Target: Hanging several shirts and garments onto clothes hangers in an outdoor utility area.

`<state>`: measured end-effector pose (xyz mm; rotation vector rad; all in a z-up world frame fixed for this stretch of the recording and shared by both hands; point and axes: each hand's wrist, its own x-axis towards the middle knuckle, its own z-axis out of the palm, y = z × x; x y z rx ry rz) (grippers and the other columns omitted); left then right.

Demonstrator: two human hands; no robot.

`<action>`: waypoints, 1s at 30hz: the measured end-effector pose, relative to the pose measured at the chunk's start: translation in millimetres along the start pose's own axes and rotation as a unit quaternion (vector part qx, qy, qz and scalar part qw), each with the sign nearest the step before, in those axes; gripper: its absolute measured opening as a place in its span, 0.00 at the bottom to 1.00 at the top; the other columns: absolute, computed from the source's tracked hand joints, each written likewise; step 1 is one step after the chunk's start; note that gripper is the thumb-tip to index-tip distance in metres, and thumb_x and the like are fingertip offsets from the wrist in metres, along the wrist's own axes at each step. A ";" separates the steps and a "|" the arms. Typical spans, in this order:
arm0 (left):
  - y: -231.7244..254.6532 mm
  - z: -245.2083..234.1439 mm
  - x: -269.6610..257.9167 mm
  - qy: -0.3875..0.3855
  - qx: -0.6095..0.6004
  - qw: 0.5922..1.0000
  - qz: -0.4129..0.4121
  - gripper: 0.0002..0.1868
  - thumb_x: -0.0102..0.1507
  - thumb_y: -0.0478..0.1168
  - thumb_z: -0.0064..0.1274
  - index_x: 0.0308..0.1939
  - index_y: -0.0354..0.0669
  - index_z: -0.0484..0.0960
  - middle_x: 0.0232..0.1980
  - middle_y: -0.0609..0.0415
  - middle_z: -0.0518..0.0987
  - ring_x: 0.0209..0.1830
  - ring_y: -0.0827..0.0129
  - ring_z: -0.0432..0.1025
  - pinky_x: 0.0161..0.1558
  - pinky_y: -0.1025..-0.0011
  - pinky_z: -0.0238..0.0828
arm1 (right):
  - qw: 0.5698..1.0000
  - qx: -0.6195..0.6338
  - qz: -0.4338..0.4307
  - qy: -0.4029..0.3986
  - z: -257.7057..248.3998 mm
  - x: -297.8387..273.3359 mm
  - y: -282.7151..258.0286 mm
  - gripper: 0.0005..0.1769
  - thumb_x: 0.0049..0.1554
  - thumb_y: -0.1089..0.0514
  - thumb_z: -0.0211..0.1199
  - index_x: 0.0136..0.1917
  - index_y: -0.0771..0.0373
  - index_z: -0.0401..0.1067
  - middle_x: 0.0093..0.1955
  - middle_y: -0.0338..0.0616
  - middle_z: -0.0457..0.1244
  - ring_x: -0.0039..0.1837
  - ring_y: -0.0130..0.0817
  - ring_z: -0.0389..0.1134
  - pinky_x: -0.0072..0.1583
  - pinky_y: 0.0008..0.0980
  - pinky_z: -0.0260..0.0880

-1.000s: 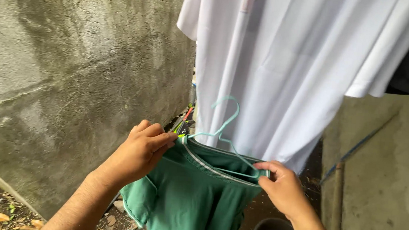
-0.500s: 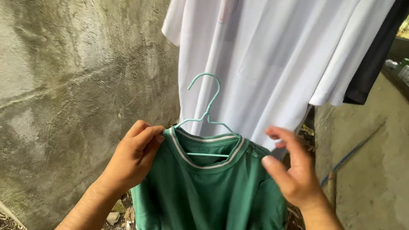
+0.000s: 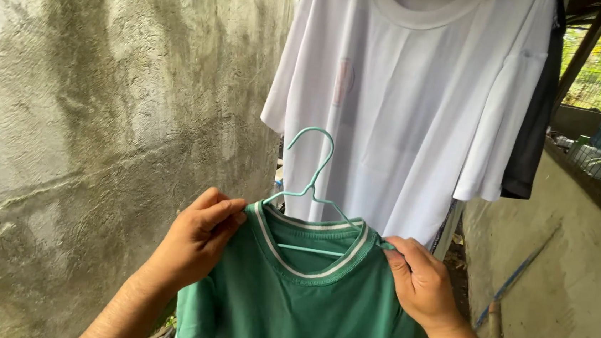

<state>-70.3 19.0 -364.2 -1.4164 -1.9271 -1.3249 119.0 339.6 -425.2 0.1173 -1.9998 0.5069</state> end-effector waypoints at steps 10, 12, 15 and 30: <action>8.1 32.9 4.4 0.035 -0.024 0.999 -0.021 0.10 0.67 0.36 0.53 0.50 0.38 0.82 0.37 0.53 0.72 0.33 0.66 0.70 0.36 0.73 0.68 | 0.992 0.119 -0.005 -0.047 -39.6 42.0 -31.5 0.15 0.64 0.61 0.54 0.62 0.69 0.73 0.56 0.47 0.68 0.59 0.35 0.69 0.59 0.33 0.66; 7.9 39.6 3.3 0.043 -0.043 0.998 -0.013 0.10 0.67 0.36 0.53 0.50 0.37 0.82 0.35 0.53 0.70 0.32 0.67 0.68 0.36 0.74 0.67 | 0.993 0.066 -0.077 -0.062 -44.0 45.8 -38.2 0.19 0.63 0.60 0.58 0.64 0.71 0.69 0.56 0.49 0.68 0.58 0.40 0.70 0.58 0.38 0.68; 20.2 47.6 7.2 0.046 -0.030 0.998 -0.015 0.09 0.67 0.36 0.52 0.48 0.37 0.82 0.35 0.51 0.69 0.31 0.65 0.67 0.35 0.71 0.67 | 0.993 -0.041 0.021 -0.112 -42.7 48.8 -41.8 0.14 0.61 0.54 0.59 0.57 0.62 0.74 0.43 0.42 0.70 0.41 0.36 0.73 0.44 0.35 0.72; 88.3 24.4 64.8 0.062 0.040 0.994 0.085 0.17 0.64 0.45 0.58 0.54 0.43 0.79 0.50 0.48 0.76 0.49 0.56 0.74 0.50 0.64 0.73 | 0.975 -0.184 -0.092 0.087 -98.0 81.0 -52.0 0.09 0.61 0.53 0.62 0.46 0.60 0.72 0.39 0.46 0.67 0.40 0.51 0.69 0.41 0.42 0.69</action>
